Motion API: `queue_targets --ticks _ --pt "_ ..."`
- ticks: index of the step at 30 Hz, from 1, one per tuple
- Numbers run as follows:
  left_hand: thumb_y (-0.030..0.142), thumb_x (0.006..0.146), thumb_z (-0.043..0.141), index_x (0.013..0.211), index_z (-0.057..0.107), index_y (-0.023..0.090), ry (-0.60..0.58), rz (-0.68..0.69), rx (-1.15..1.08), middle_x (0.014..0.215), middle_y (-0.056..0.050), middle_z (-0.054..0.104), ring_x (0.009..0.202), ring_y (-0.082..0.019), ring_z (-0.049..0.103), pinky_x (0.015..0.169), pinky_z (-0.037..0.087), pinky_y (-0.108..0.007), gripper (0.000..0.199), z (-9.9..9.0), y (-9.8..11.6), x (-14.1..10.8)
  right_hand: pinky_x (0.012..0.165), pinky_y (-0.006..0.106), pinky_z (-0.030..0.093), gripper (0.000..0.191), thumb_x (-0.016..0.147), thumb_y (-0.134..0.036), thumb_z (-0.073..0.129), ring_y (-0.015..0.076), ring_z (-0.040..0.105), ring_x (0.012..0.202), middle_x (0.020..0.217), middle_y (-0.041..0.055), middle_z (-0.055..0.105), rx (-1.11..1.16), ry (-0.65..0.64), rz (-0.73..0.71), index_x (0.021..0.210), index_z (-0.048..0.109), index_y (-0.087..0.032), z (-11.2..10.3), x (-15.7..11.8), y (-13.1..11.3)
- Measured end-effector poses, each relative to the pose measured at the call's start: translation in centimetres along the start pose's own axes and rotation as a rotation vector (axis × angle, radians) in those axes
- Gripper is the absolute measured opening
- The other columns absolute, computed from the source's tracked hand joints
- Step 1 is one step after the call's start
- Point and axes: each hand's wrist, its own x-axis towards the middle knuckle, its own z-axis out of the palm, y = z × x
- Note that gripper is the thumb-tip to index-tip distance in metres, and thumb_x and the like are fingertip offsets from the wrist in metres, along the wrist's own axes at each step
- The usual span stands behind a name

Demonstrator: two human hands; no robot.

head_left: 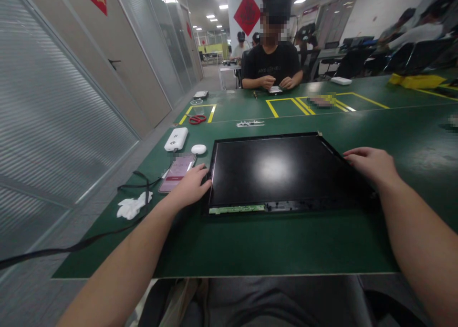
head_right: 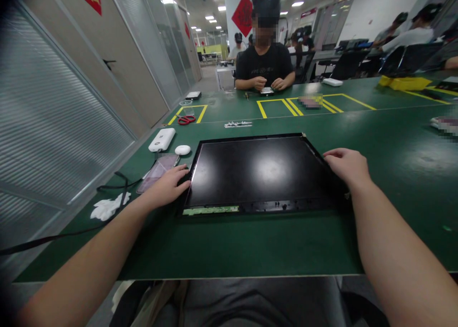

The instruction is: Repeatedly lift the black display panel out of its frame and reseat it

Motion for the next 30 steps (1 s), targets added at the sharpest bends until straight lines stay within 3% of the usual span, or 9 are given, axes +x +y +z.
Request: queue_targets --ticks 4,8,15,19,23,26,30 --pt "0.029 0.087 0.048 0.122 0.070 0.005 0.045 0.011 -0.039 0.147 -0.024 0.057 0.137 -0.037 0.053 0.118 0.040 -0.051 0.048 0.1 0.1 0.2 0.084 0.036 0.050 0.020 0.067 -0.033 0.065 0.0242 0.068 0.087 0.083 0.0039 0.075 -0.029 -0.011 -0.016 0.079 0.079 -0.026 -0.1 -0.3 -0.4" --pt "0.023 0.081 0.051 0.117 0.072 0.010 0.098 -0.004 -0.131 0.144 -0.020 0.061 0.136 -0.035 0.055 0.118 0.040 -0.050 0.043 0.6 -0.1 0.5 0.083 0.032 0.051 0.024 0.065 -0.021 0.061 0.0204 0.069 0.083 0.081 0.0016 0.075 0.000 -0.054 -0.033 0.082 0.078 -0.025 0.0 -0.4 -0.3" --pt "0.018 0.077 0.051 0.115 0.074 0.016 0.185 -0.056 -0.450 0.131 -0.011 0.071 0.124 -0.034 0.063 0.113 0.045 -0.049 0.045 -0.3 0.9 0.1 0.082 0.033 0.051 0.025 0.064 -0.023 0.066 0.0226 0.070 0.089 0.083 0.0012 0.076 -0.024 -0.088 -0.094 0.086 0.078 -0.025 0.4 -0.2 0.0" --pt "0.016 0.073 0.061 0.113 0.077 0.019 0.218 -0.254 -0.832 0.090 -0.006 0.079 0.092 -0.030 0.074 0.085 0.060 -0.039 0.043 -0.7 1.8 -0.2 0.081 0.033 0.051 0.030 0.064 -0.022 0.065 0.0218 0.070 0.088 0.085 0.0007 0.076 -0.039 -0.089 -0.107 0.091 0.078 -0.025 0.6 0.2 0.5" --pt "0.014 0.072 0.066 0.120 0.074 0.018 0.192 -0.465 -1.184 0.072 -0.002 0.076 0.054 -0.019 0.067 0.051 0.054 -0.026 0.048 -0.9 2.7 -0.3 0.078 0.032 0.051 0.032 0.065 -0.022 0.065 0.0212 0.070 0.086 0.085 0.0008 0.076 -0.056 -0.103 -0.113 0.094 0.078 -0.025 0.7 0.4 0.8" --pt "0.009 0.071 0.067 0.117 0.072 0.016 0.218 -0.557 -1.357 0.073 -0.002 0.077 0.047 -0.015 0.065 0.047 0.053 -0.023 0.048 -1.2 3.4 -0.3 0.079 0.032 0.051 0.032 0.065 -0.022 0.064 0.0211 0.070 0.087 0.086 0.0010 0.076 -0.063 -0.116 -0.106 0.093 0.078 -0.025 0.7 0.4 0.6" --pt "0.003 0.071 0.066 0.116 0.070 0.012 0.264 -0.624 -1.525 0.075 -0.004 0.078 0.054 -0.017 0.070 0.049 0.056 -0.023 0.046 -1.2 3.9 -0.1 0.079 0.032 0.051 0.033 0.065 -0.022 0.064 0.0212 0.069 0.087 0.091 0.0027 0.076 -0.082 -0.125 -0.112 0.094 0.079 -0.025 0.9 0.2 0.3"
